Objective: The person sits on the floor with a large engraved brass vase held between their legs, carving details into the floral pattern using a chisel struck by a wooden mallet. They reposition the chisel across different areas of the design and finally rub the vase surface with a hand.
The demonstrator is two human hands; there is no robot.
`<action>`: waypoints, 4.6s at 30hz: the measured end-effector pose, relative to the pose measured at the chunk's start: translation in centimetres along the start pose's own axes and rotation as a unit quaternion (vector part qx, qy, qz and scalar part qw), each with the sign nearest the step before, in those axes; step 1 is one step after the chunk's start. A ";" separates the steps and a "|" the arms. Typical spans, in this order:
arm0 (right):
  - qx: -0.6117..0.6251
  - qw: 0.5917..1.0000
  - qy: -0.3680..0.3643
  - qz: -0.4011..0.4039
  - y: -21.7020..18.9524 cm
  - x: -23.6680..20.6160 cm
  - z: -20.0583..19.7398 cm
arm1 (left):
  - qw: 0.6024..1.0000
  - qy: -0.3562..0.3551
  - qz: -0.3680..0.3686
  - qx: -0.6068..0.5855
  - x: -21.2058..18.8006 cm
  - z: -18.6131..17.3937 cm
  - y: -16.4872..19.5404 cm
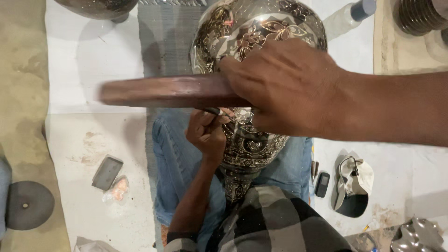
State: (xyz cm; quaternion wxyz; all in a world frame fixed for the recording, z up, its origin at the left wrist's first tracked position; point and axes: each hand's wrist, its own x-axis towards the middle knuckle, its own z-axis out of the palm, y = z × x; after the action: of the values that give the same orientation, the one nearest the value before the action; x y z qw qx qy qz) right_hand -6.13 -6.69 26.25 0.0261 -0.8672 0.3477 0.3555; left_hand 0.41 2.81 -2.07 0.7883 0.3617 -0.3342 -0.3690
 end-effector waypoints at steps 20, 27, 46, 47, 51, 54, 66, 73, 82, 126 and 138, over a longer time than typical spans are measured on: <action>0.034 0.996 -0.064 0.042 0.5 -0.3 0.9 | 0.995 -0.058 0.029 0.079 0.8 0.2 1.1; 0.008 0.991 -0.118 0.065 0.2 -0.5 -0.4 | 0.998 -0.039 -0.018 0.053 0.7 0.3 1.4; 0.063 0.995 -0.043 0.068 1.1 -0.5 -0.3 | 0.998 0.012 -0.058 -0.007 1.0 -0.1 -0.8; 0.063 0.996 -0.017 0.063 1.4 -0.5 0.0 | 0.999 -0.007 -0.042 -0.016 1.1 -0.1 -0.8; 0.061 0.996 0.053 0.049 2.5 -0.5 1.4 | 0.998 -0.062 -0.026 -0.001 1.9 -0.3 -0.9; 0.092 0.990 0.060 0.086 2.8 -0.2 1.7 | 0.991 -0.059 -0.078 -0.086 2.2 -0.4 -1.0; -0.092 0.990 -0.090 0.052 1.9 0.6 -2.0 | 0.997 -0.062 -0.051 -0.013 2.2 -0.3 -0.6; 0.146 0.963 0.224 -0.032 3.7 1.8 0.8 | 0.995 -0.062 -0.053 -0.060 2.8 -0.1 -0.8; 0.089 0.982 0.169 -0.016 2.3 1.4 1.0 | 0.996 -0.067 -0.038 -0.034 2.5 -0.3 -0.8; 0.097 0.986 0.137 -0.003 1.9 1.7 1.1 | 0.990 -0.099 -0.070 -0.070 3.1 -0.9 -0.8; 0.569 0.764 0.303 0.033 1.0 -2.3 15.4 | 0.964 -0.247 -0.058 -0.085 5.5 0.1 -1.4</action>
State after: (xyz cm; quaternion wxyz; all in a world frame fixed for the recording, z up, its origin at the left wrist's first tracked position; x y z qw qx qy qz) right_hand -17.13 -1.57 16.40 0.3963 -0.7435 0.5047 -0.1883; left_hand 2.65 -2.38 -1.74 0.6866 0.2098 -0.4643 -0.5187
